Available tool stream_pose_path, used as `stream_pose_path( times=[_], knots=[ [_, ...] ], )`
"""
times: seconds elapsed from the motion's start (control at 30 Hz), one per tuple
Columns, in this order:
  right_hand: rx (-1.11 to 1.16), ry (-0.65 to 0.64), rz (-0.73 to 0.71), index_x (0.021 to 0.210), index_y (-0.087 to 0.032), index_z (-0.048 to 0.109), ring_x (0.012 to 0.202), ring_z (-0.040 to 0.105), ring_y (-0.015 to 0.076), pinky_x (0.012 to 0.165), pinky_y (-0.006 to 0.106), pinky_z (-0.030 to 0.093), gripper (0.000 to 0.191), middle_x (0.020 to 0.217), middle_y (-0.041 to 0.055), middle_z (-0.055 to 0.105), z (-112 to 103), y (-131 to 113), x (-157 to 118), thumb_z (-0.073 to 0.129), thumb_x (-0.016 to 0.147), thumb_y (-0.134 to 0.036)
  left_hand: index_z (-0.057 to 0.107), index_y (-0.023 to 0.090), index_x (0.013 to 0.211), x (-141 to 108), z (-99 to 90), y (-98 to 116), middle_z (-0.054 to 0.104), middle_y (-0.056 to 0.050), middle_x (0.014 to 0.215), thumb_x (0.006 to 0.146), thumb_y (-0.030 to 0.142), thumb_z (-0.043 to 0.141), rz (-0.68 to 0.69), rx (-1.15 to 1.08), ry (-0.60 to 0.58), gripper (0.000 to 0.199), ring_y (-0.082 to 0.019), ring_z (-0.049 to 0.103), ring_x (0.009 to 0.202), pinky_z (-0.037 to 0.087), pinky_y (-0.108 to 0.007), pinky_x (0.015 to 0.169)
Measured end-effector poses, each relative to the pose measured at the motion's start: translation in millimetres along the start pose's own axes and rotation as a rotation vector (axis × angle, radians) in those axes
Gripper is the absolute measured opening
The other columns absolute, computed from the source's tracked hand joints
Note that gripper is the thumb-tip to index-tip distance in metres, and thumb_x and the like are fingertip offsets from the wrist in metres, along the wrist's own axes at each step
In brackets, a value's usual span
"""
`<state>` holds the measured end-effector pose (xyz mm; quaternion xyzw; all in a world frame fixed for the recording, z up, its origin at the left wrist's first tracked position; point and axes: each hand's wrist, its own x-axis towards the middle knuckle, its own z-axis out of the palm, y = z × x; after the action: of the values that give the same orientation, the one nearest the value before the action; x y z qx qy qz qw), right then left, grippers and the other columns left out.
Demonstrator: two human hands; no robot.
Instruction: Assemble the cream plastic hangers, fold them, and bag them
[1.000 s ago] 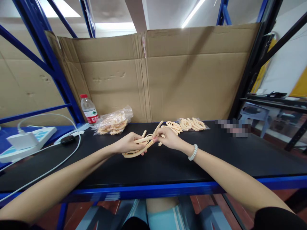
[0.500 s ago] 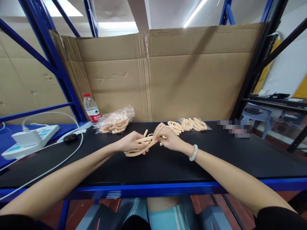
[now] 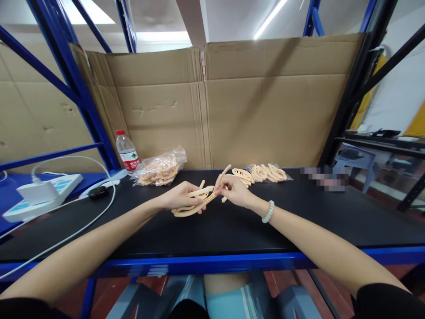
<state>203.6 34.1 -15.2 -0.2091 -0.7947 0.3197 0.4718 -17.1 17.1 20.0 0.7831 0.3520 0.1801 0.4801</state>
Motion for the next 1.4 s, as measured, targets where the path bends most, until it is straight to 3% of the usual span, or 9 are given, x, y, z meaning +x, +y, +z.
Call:
stream_pose_path(
  times=[0.13,0.23,0.43,0.7,0.83,1.0,1.13,1.27,1.4],
  knots=[
    [0.091,0.026,0.234,0.069,-0.016,0.062,0.064,0.055,0.0138,0.061,0.028,0.044,0.029,0.069,0.0004,0.057,-8,12,2,0.077,0.067,-0.041,0.067,0.011,0.103,3,-5.4,-4,0.071,-0.014,0.102,0.08,0.042,0.066,-0.018,-0.239,-0.13,0.039,-0.02,0.069,0.082,0.05,-0.025,0.069],
    [0.142,0.07,0.312,0.068,-0.015,0.063,0.067,0.057,0.0139,0.064,0.028,0.046,0.034,0.072,0.0009,0.059,-9,16,1,0.082,0.06,-0.043,0.066,0.011,0.108,9,-9.6,-11,0.067,-0.017,0.112,0.081,0.053,0.061,-0.065,-0.477,-0.209,0.049,-0.024,0.068,0.09,0.05,-0.032,0.077],
    [0.313,0.073,0.33,0.072,-0.015,0.062,0.063,0.056,0.0115,0.058,0.025,0.043,0.032,0.07,-0.0001,0.061,6,11,-2,0.081,0.064,-0.04,0.066,0.011,0.102,17,-4.6,-22,0.07,-0.011,0.088,0.074,0.026,0.073,-0.08,-0.488,-0.131,0.033,-0.019,0.068,0.072,0.05,-0.029,0.069],
    [0.397,0.045,0.371,0.07,-0.015,0.06,0.056,0.054,0.0118,0.052,0.025,0.035,0.033,0.06,-0.0009,0.06,16,0,-3,0.08,0.064,-0.042,0.066,0.007,0.093,24,6.9,-33,0.062,-0.005,0.071,0.077,0.027,0.067,0.036,-0.61,-0.252,0.026,-0.014,0.063,0.056,0.049,-0.025,0.057],
    [0.416,0.067,0.391,0.068,-0.015,0.06,0.057,0.057,0.0132,0.056,0.027,0.039,0.035,0.062,-0.0004,0.062,15,-1,-2,0.082,0.059,-0.04,0.066,0.006,0.093,23,9.9,-31,0.061,-0.005,0.068,0.076,0.029,0.068,0.067,-0.577,-0.234,0.029,-0.013,0.061,0.053,0.046,-0.025,0.054],
    [0.398,0.06,0.32,0.067,-0.016,0.06,0.058,0.061,0.0148,0.064,0.03,0.044,0.028,0.06,-0.001,0.062,18,-1,-5,0.079,0.064,-0.036,0.067,0.006,0.088,20,12.7,-25,0.059,-0.003,0.061,0.076,0.034,0.069,0.087,-0.527,-0.191,0.031,-0.012,0.058,0.047,0.042,-0.023,0.049],
    [0.335,0.104,0.288,0.065,-0.017,0.061,0.057,0.059,0.0138,0.062,0.029,0.044,0.029,0.061,-0.0013,0.061,20,-1,-3,0.08,0.063,-0.037,0.067,0.007,0.086,18,14.3,-22,0.06,-0.003,0.06,0.076,0.035,0.069,0.083,-0.513,-0.205,0.03,-0.011,0.057,0.045,0.042,-0.023,0.049],
    [0.303,0.219,0.23,0.067,-0.017,0.063,0.064,0.057,0.0132,0.062,0.028,0.046,0.031,0.068,0.0001,0.062,7,-6,5,0.082,0.06,-0.04,0.066,0.007,0.088,21,17.3,-29,0.061,-0.004,0.059,0.077,0.037,0.067,0.081,-0.532,-0.302,0.032,-0.012,0.057,0.045,0.044,-0.023,0.05],
    [0.283,0.229,0.319,0.074,-0.016,0.064,0.059,0.052,0.01,0.055,0.025,0.041,0.031,0.071,0.0018,0.062,-24,-6,9,0.078,0.064,-0.041,0.064,0.008,0.092,32,13.4,-42,0.065,-0.007,0.061,0.076,0.038,0.068,0.116,-0.62,-0.236,0.035,-0.017,0.062,0.052,0.048,-0.025,0.053]
  ],
)
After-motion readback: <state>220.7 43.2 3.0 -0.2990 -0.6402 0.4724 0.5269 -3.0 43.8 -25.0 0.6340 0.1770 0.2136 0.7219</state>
